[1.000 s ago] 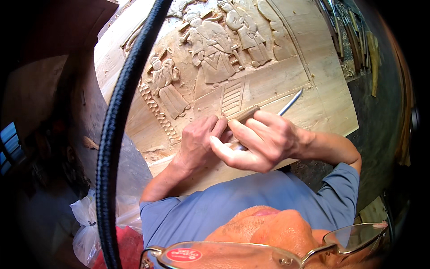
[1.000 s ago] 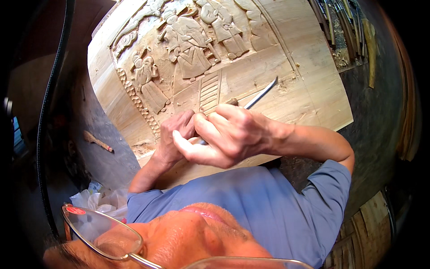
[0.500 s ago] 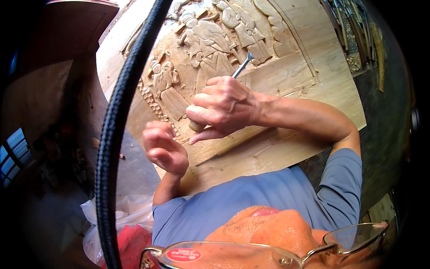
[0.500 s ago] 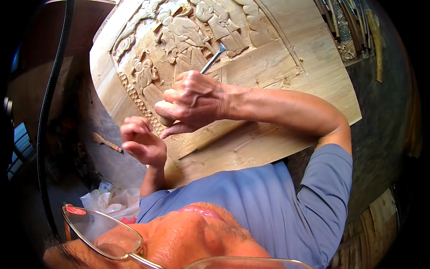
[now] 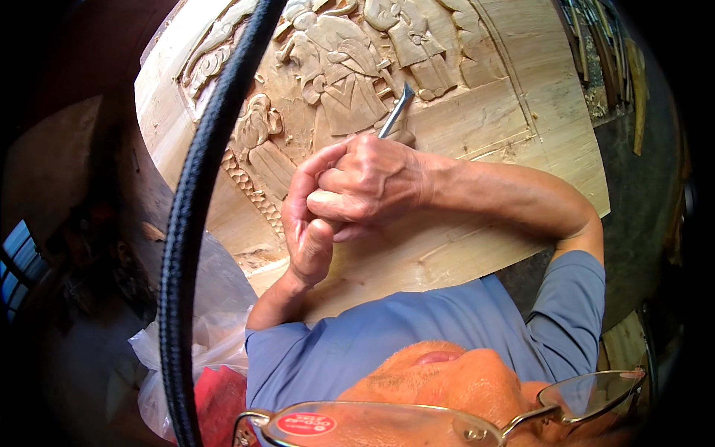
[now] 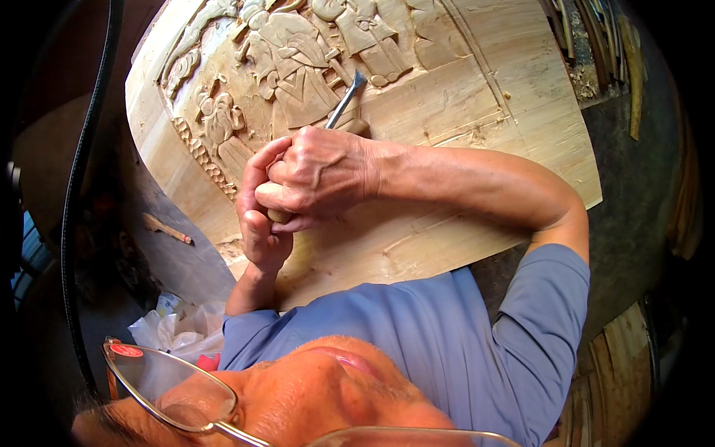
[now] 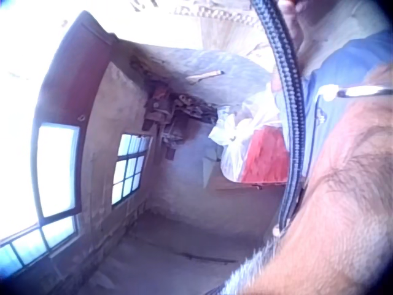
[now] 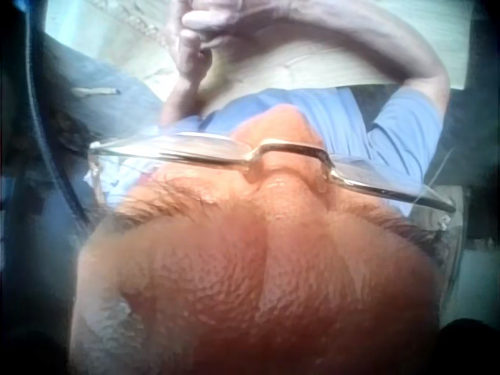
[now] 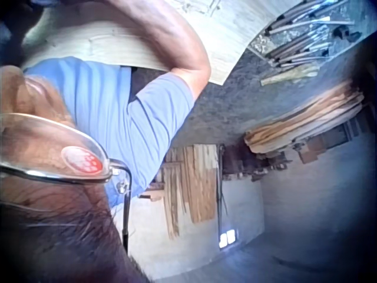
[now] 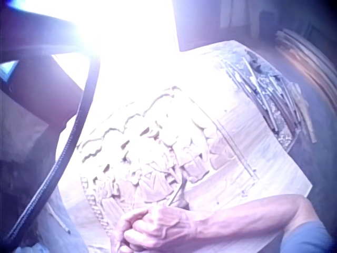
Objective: The person carves a scene into a wooden board using a chisel and a mallet, striking the chisel and pushing it by hand to remove material from the surface.
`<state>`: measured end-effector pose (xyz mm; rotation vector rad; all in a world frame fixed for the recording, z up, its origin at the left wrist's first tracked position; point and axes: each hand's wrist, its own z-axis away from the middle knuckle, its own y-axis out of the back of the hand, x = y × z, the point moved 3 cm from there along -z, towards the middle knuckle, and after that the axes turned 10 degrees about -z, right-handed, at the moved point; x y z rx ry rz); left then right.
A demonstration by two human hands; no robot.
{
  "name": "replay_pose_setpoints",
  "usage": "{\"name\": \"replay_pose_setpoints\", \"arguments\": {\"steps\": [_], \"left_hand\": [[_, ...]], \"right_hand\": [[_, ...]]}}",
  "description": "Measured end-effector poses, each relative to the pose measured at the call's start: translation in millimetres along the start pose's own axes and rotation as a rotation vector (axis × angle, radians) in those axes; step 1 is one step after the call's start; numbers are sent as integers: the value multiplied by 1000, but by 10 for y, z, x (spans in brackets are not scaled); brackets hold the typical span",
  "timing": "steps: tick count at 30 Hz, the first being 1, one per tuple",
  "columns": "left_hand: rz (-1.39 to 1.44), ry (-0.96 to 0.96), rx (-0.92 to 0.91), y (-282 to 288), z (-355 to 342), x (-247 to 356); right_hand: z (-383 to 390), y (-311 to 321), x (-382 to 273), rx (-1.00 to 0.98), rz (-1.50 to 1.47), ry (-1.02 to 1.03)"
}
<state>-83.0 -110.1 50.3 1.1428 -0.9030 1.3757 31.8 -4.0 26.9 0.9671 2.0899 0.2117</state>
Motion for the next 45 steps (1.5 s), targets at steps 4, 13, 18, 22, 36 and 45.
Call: {"name": "replay_pose_setpoints", "arguments": {"steps": [4, 13, 18, 22, 36, 45], "left_hand": [[37, -15, -6, -18, -29, 25], [2, -62, -2, -27, -131, 108], [-49, -128, 8, -40, -171, 207], [-158, -137, 23, -3, -192, 183], [-288, -507, 307, 49, -1020, 293], [-528, -695, 426, -221, -1249, 176]], "right_hand": [[-20, 40, -17, -40, -6, -9], [-64, 115, -26, -47, -10, -13], [-105, 138, -17, 33, -64, 34], [-51, 48, 26, 44, -39, 24], [-963, 1220, 443, 526, -208, -541], [-981, 1250, 578, 229, -399, -542]]}}
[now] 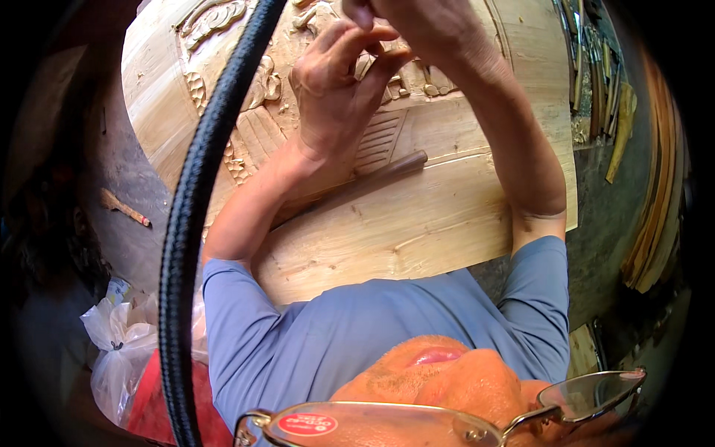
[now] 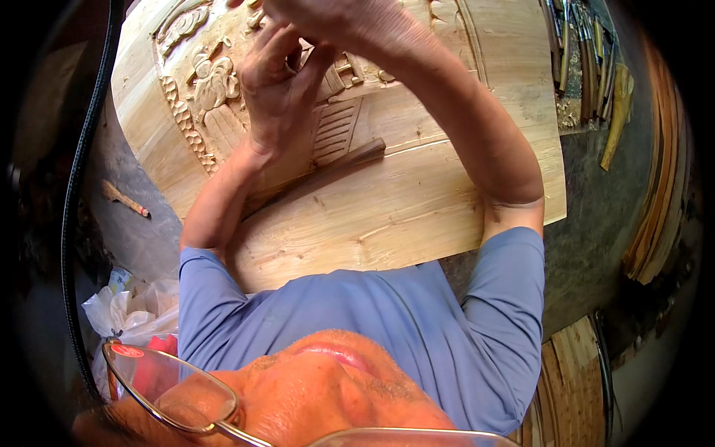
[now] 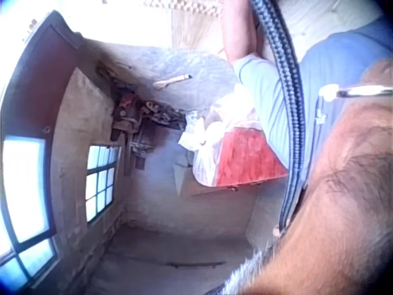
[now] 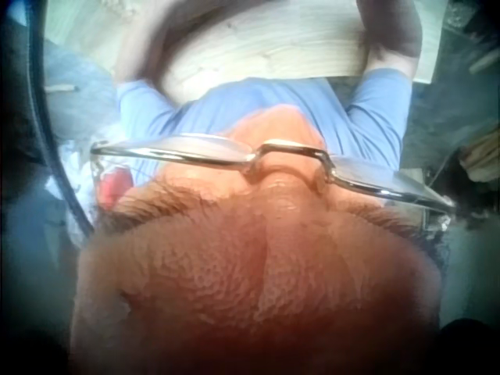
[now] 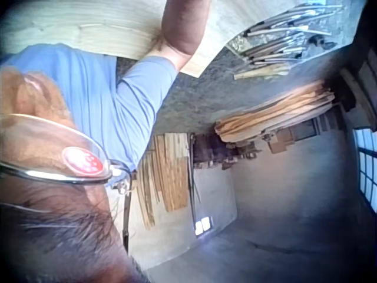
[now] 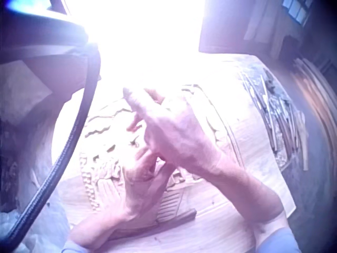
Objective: The person carves a scene into a wooden board using a chisel and a mallet, striking the chisel and pushing it by hand to remove material from the surface.
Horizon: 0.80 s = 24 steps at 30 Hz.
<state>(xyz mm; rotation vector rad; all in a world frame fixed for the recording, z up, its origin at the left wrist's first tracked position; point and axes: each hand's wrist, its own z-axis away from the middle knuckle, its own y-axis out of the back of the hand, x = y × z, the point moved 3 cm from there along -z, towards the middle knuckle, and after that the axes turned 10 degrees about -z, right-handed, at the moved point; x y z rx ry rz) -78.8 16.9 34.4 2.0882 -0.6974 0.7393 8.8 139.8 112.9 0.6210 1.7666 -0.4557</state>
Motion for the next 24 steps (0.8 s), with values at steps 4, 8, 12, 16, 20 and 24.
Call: {"name": "replay_pose_setpoints", "arguments": {"steps": [4, 8, 12, 16, 20, 24], "left_hand": [[-486, 213, 402, -449, 179, -72], [-101, 44, -2, 207, 420, -8], [143, -48, -293, 378, 499, 122], [-9, -353, -332, 244, 352, 81], [-71, -417, -257, 247, 289, 47], [114, -270, -310, 277, 280, -31]], "right_hand": [[367, -534, 199, -45, 610, 477], [969, -1048, -88, -104, 477, 518], [1364, -1258, -36, -298, 608, 661], [1394, -1167, 96, -134, 640, 716], [1298, -1060, 173, -119, 586, 729], [1255, -988, 140, -148, 489, 699]]}}
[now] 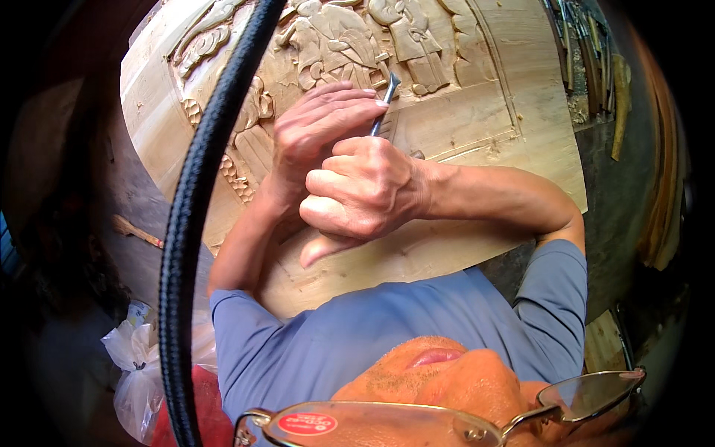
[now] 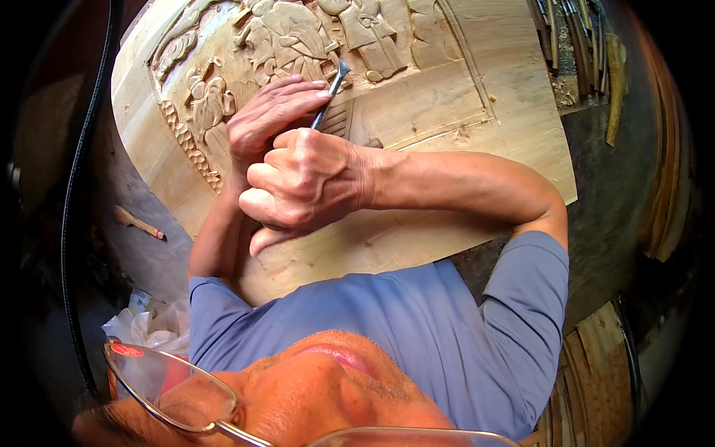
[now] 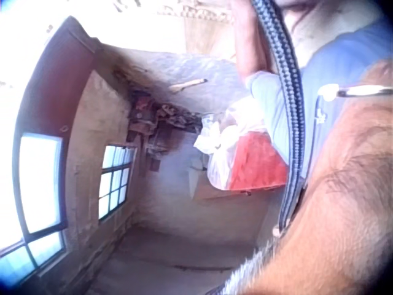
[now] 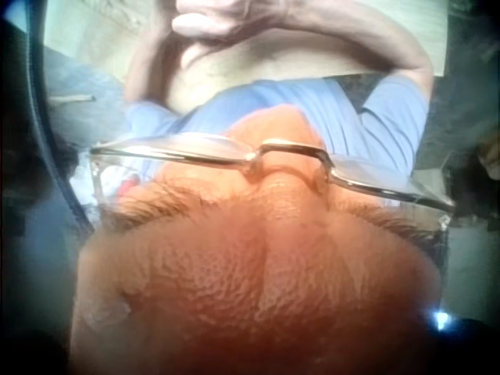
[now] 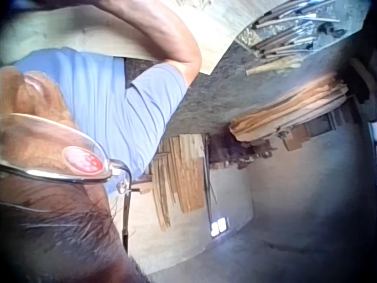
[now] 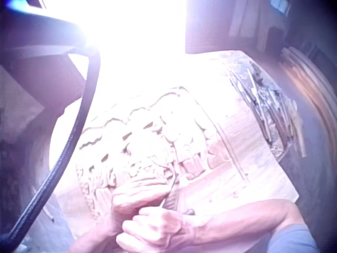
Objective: The person carves a scene into a wooden board using a chisel and a mallet, striking the chisel and pushing it by hand to remove material from the surface.
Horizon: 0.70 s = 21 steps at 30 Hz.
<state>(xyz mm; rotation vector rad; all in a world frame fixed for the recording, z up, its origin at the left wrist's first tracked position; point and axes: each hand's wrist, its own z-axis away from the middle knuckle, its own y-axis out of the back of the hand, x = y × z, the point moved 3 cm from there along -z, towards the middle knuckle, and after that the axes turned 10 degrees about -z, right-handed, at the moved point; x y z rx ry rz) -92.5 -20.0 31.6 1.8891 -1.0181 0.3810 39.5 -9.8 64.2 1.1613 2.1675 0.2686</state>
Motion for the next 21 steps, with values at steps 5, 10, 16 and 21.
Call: {"name": "replay_pose_setpoints", "arguments": {"steps": [5, 10, 16, 21], "left_hand": [[424, 458, 121, 125, 418, -4], [765, 658, -34, 231, 613, 209], [757, 713, -117, 202, 843, 520], [768, 750, -97, 181, 982, 551]], "right_hand": [[24, -46, -45, -21, 48, -53], [127, -92, 39, -11, 35, -73], [212, -212, 21, 13, 51, -54], [190, -220, 30, 33, 79, -27]]}}
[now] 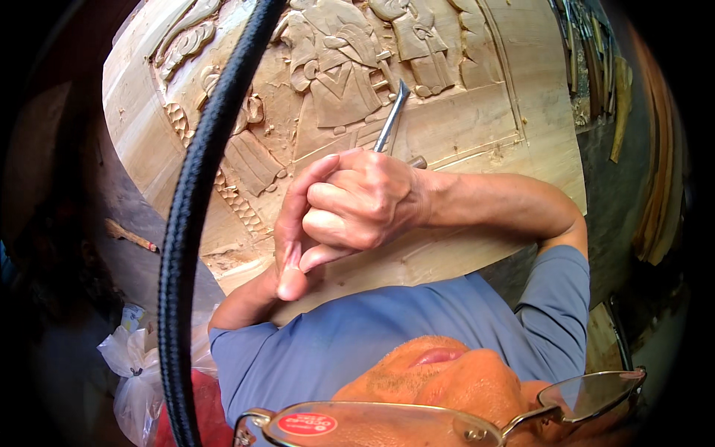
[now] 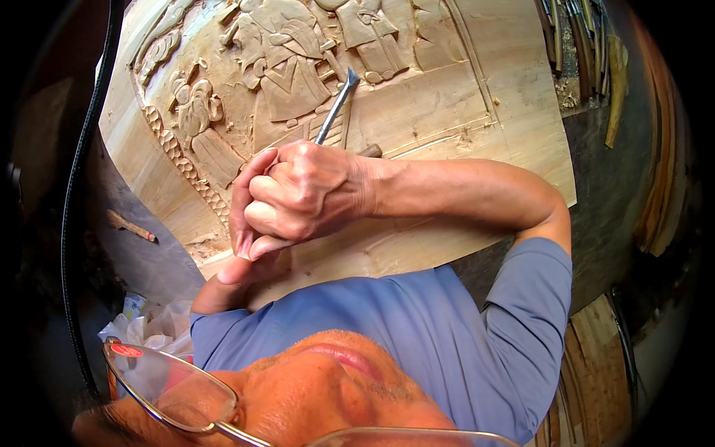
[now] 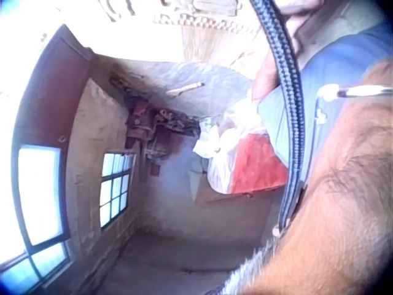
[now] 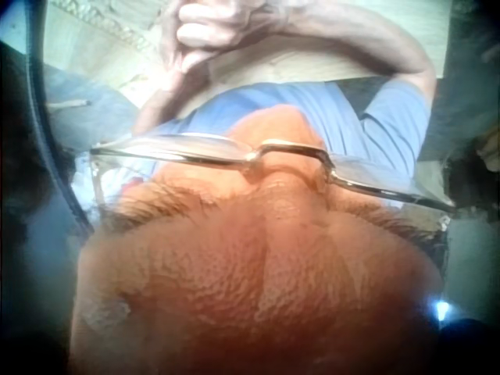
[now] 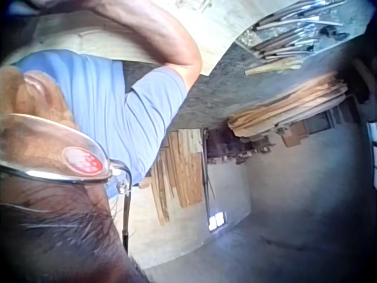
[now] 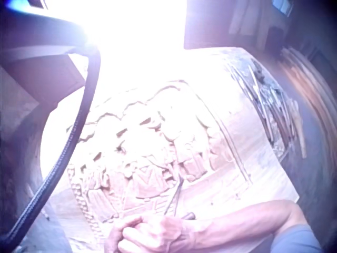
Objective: The person carves a scene into a wooden board using a chisel and a mallet, striking the chisel and pushing it by hand to remove material from the surface.
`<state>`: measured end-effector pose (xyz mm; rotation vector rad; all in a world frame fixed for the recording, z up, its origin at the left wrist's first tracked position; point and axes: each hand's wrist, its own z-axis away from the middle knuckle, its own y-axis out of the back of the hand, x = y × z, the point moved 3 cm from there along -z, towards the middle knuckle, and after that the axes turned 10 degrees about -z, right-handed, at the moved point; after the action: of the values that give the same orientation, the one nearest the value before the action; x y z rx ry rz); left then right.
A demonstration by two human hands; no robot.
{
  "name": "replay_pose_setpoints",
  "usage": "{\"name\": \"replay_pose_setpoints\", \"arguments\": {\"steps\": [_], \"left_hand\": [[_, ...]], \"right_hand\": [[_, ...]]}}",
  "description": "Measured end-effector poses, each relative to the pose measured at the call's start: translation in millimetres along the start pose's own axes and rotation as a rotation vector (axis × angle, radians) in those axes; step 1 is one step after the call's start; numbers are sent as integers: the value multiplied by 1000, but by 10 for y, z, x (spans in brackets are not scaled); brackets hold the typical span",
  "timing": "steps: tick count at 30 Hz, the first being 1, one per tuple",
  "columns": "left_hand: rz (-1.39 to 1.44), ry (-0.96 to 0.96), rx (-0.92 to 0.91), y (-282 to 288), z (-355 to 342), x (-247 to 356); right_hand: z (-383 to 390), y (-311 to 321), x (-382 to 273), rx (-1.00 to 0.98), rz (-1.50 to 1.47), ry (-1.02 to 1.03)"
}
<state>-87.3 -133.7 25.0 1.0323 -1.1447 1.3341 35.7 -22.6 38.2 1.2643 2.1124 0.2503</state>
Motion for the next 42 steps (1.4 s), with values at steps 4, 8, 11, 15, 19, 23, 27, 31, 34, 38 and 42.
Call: {"name": "replay_pose_setpoints", "arguments": {"steps": [4, 8, 11, 15, 19, 23, 27, 31, 34, 38, 42], "left_hand": [[33, -271, -44, -60, 3, -267], [-14, -352, -87, -52, 7, -188], [-76, -380, -108, -56, 17, -237], [-170, -234, -151, 10, -15, -37], [-165, -188, -122, 8, -26, -8], [-176, -197, -89, 4, -48, 2], [-139, -164, -84, 17, -40, -31], [-113, -147, -97, 3, -61, -35], [-118, -107, -89, -3, -128, -21], [-142, -123, -74, 2, -186, -25], [-218, -257, -90, -21, -172, -20]], "right_hand": [[43, 33, -47, -60, -32, -15], [76, 16, -23, -62, -53, -6], [77, 15, -12, -64, -47, 20], [72, 40, 1, -54, -44, 33], [116, -11, -1, -69, -31, 33], [141, -28, 25, -59, -20, 47], [126, -20, 30, -50, -3, 50], [122, 32, 52, -48, -12, 58], [184, -1, 125, 20, -5, 74], [173, 35, 146, -19, 28, 74], [165, 83, 51, 4, -3, 44]]}}
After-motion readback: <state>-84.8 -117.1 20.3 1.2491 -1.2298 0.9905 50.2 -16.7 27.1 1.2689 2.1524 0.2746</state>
